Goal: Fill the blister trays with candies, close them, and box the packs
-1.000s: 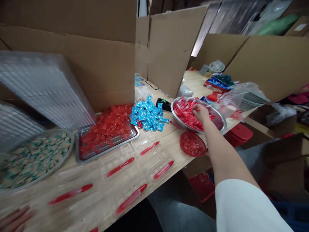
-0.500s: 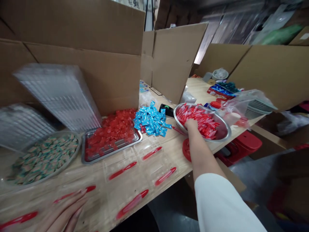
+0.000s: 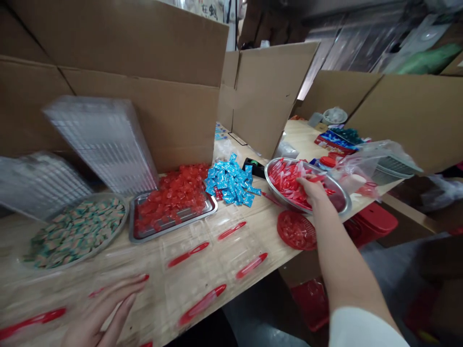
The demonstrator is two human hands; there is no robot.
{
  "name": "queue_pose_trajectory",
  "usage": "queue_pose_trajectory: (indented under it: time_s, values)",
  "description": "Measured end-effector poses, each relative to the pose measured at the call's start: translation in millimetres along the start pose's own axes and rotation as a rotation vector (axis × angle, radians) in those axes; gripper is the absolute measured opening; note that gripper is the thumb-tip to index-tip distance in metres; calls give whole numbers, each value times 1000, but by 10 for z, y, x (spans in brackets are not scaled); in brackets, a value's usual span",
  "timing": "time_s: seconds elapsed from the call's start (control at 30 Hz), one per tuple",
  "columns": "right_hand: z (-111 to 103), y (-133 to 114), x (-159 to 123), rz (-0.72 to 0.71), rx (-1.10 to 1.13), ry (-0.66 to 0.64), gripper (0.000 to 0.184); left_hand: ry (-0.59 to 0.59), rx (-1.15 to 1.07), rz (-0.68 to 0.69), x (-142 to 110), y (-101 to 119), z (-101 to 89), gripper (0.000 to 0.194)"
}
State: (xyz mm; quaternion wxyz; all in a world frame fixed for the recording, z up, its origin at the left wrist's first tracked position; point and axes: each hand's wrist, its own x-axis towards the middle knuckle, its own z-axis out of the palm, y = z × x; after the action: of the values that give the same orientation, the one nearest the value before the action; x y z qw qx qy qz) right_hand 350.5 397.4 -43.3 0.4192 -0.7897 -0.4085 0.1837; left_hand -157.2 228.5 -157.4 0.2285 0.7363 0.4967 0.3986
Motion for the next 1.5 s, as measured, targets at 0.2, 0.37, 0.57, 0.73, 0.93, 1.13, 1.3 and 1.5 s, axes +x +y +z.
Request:
queue_pose_trajectory:
  time_s: [0.2, 0.37, 0.57, 0.73, 0.93, 1.13, 1.3, 1.5]
  values:
    - [713, -704, -1560, -117, 175, -781, 19, -184, -1150, -662, 677, 712, 340, 40]
    - [1689, -997, -2851, -168, 268, -1139, 21, 25, -1615, -916, 675, 621, 292, 38]
    - [2355, -1065, -3442, 240, 524, -1342, 37, 353, -1538, -929, -30, 154, -475, 39]
    - [2620, -1181, -3773, 340, 530, -1440, 37, 657, -1392, -1009, -554, -109, -1019, 22]
    - [3069, -1432, -4095, -347, -12, -1494, 33, 753, -1365, -1017, -1211, -257, -1597, 28]
    - [4146, -1908, -4721, -1147, -471, -1170, 29, 1143, -1172, -1111, -1690, -527, -2227, 21]
    - [4714, -2010, -5210, -1411, -510, -1195, 32, 1322, -1152, -1103, -1855, -578, -2330, 21]
    - [4598, -1849, -5233, -1227, -293, -1232, 37, 1408, -1107, -1120, -1953, -640, -2294, 20]
